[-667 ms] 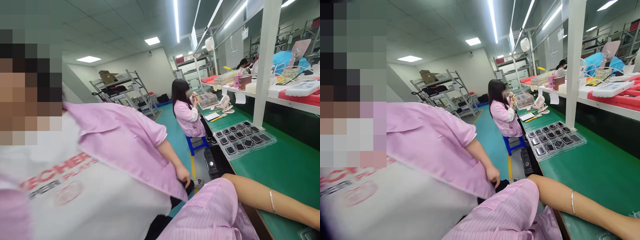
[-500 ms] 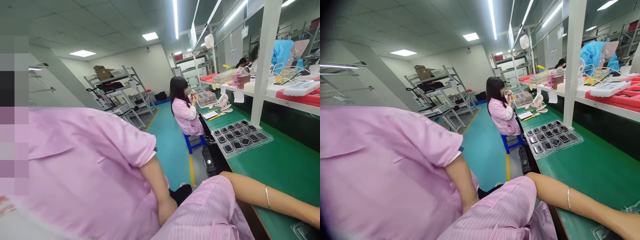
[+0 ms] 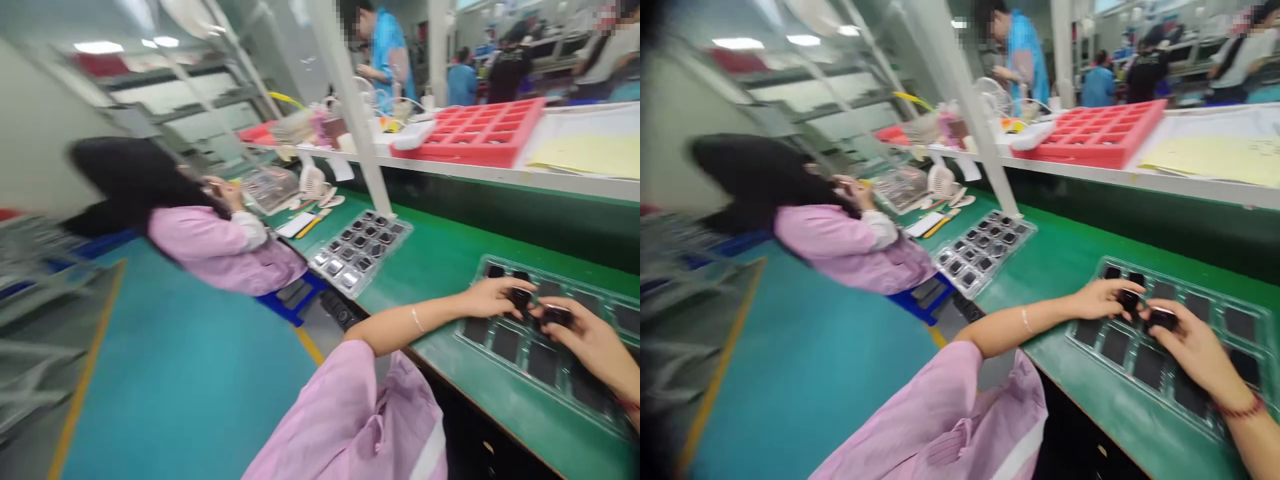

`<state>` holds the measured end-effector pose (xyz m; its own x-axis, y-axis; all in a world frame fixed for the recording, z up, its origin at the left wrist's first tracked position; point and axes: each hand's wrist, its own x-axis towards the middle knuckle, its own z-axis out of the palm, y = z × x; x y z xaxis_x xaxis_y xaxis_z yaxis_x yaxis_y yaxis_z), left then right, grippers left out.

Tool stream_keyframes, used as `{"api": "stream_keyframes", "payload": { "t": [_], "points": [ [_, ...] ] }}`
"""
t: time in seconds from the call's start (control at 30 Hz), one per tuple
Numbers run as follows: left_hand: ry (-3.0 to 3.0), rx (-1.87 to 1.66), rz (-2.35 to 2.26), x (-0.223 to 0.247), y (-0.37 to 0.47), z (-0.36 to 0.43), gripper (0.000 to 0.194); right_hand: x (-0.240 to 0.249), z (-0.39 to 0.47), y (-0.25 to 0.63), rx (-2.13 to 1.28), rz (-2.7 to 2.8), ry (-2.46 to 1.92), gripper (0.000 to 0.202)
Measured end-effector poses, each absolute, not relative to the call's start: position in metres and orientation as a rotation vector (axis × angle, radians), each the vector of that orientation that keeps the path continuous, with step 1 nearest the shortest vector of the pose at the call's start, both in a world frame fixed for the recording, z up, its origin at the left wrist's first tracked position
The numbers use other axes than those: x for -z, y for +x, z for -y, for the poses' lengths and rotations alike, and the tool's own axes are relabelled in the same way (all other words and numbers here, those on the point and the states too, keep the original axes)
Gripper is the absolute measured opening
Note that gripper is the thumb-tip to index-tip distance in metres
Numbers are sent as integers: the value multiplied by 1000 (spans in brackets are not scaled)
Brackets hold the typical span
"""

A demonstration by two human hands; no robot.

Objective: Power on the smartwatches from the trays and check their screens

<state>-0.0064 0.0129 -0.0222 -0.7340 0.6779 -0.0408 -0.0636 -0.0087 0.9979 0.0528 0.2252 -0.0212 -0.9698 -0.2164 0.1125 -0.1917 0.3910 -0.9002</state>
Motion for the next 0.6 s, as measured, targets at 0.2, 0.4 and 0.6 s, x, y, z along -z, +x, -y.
{"api": "stream_keyframes", "payload": {
  "t": [0.2, 0.4, 0.6],
  "points": [
    [625, -1801, -1695, 27, -10, -5, 69, 11, -212, 58, 1846, -2425, -296, 35],
    [593, -1817, -1697, 20, -8, -6, 73, 10, -212, 59, 1889, -2363, -340, 34],
    [645, -1775, -1766, 17, -7, -5, 59, 10, -215, 59, 1829, -2415, -374, 24]
  ]
}}
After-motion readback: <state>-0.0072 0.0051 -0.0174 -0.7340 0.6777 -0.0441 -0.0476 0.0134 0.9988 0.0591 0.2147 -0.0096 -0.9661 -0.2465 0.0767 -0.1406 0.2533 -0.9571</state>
